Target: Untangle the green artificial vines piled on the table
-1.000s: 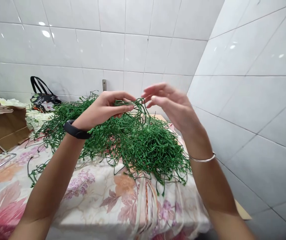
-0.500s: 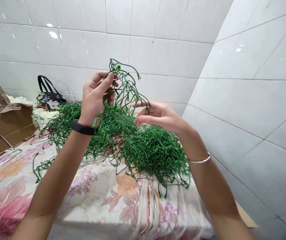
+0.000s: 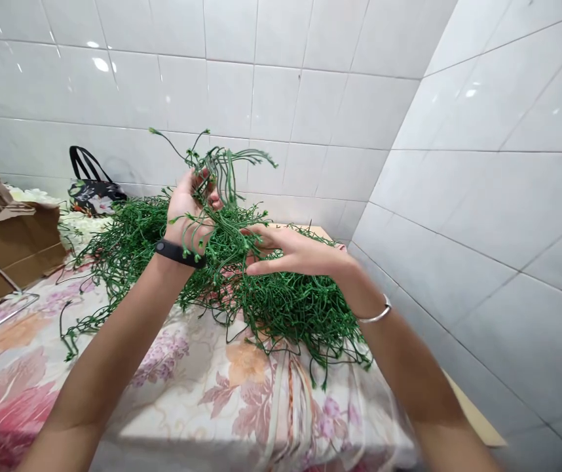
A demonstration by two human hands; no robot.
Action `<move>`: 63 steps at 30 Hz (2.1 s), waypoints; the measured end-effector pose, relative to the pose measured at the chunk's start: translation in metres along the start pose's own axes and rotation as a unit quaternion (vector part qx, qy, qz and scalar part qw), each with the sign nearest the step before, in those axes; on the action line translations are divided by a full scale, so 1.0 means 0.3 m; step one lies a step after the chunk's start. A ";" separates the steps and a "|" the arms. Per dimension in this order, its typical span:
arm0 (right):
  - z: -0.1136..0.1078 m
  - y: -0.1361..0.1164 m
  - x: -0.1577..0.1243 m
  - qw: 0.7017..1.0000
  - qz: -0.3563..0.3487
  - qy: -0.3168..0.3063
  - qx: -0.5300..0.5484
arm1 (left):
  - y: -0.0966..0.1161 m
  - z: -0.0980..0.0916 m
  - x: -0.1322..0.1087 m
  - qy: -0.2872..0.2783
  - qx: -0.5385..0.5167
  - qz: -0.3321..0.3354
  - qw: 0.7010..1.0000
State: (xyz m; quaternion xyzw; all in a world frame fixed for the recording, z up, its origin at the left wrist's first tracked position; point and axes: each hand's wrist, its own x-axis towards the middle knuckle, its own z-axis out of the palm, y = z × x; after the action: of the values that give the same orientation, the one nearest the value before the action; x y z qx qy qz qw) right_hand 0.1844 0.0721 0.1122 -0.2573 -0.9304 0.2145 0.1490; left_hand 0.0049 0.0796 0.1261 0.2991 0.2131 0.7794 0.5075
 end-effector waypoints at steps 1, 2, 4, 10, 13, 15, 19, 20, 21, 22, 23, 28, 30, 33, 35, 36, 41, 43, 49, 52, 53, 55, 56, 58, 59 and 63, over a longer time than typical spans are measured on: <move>-0.006 0.004 0.002 1.000 -0.016 0.006 0.023 | 0.002 -0.005 0.006 0.009 0.001 -0.005 1.000; -0.018 0.009 0.002 0.998 -0.031 0.025 0.050 | 0.005 -0.012 0.012 0.018 0.004 -0.008 1.000; -0.051 0.021 -0.006 0.988 -0.046 0.099 0.108 | 0.015 -0.030 0.031 0.034 0.018 -0.008 0.999; -0.114 0.064 -0.012 0.889 -0.033 0.420 0.182 | 0.045 -0.092 0.097 0.147 0.122 0.118 0.975; -0.100 0.064 0.003 0.886 -0.039 0.411 0.211 | 0.051 -0.080 0.080 0.121 0.203 0.338 0.911; -0.084 0.052 0.009 0.906 -0.042 0.355 0.227 | 0.053 -0.053 0.037 -0.013 0.274 0.444 0.853; -0.061 0.017 0.003 0.938 -0.065 0.228 0.251 | 0.042 0.009 -0.072 -0.292 0.455 0.410 0.734; -0.058 0.010 -0.001 0.941 -0.070 0.211 0.255 | 0.036 0.018 -0.091 -0.338 0.500 0.389 0.697; -0.058 0.004 -0.005 0.944 -0.069 0.196 0.258 | 0.029 0.025 -0.104 -0.373 0.528 0.369 0.667; -0.059 0.001 -0.009 0.946 -0.064 0.183 0.260 | 0.022 0.027 -0.110 -0.396 0.543 0.349 0.652; -0.063 0.001 -0.013 0.947 -0.054 0.174 0.264 | 0.016 0.025 -0.109 -0.409 0.545 0.328 0.655; -0.103 0.035 -0.022 0.926 -0.016 0.253 0.281 | 0.016 -0.018 -0.037 -0.313 0.460 0.243 0.795; -0.121 0.056 -0.024 0.912 -0.009 0.303 0.274 | 0.035 -0.040 -0.008 -0.194 0.435 0.303 0.825; -0.133 0.073 -0.025 0.903 -0.005 0.338 0.266 | 0.082 -0.065 0.008 -0.063 0.412 0.394 0.819; -0.129 0.069 -0.024 0.906 -0.002 0.329 0.267 | 0.118 -0.075 0.000 -0.016 0.421 0.460 0.781; -0.124 0.062 -0.023 0.910 -0.003 0.319 0.265 | 0.133 -0.077 -0.006 -0.003 0.435 0.490 0.755; -0.086 0.014 -0.018 0.947 -0.013 0.265 0.181 | 0.138 -0.077 -0.006 -0.127 0.579 0.429 0.681; -0.072 -0.002 -0.017 0.952 -0.031 0.289 0.096 | 0.108 -0.077 0.008 -0.231 0.639 0.322 0.659; -0.057 0.007 -0.014 0.947 -0.090 0.269 -0.153 | 0.033 -0.067 0.025 -0.426 0.607 0.123 0.659; -0.067 0.042 -0.006 0.950 -0.092 0.231 -0.188 | 0.026 -0.061 0.020 -0.491 0.571 0.080 0.654; -0.071 0.053 -0.003 0.950 -0.091 0.231 -0.191 | 0.024 -0.060 0.020 -0.492 0.577 0.082 0.647; -0.077 0.072 0.003 0.950 -0.085 0.241 -0.180 | 0.018 -0.060 0.023 -0.447 0.619 0.132 0.633; -0.078 0.078 0.006 0.950 -0.080 0.247 -0.171 | 0.013 -0.060 0.025 -0.398 0.642 0.181 0.630; -0.075 0.084 0.012 0.949 -0.067 0.269 -0.153 | 0.003 -0.056 0.027 -0.287 0.661 0.302 0.624; -0.070 0.086 0.015 0.946 -0.062 0.285 -0.139 | -0.002 -0.052 0.025 -0.246 0.654 0.358 0.619; -0.043 0.092 0.035 0.941 -0.055 0.334 0.005 | -0.017 -0.031 0.003 -0.298 0.633 0.420 0.578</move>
State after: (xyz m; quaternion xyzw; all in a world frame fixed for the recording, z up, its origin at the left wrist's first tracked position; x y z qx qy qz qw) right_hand 0.1922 0.1033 0.1119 -0.2614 -0.8386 0.1125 0.4645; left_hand 0.0017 0.0822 0.1163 0.8158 0.3395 0.4400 -0.1600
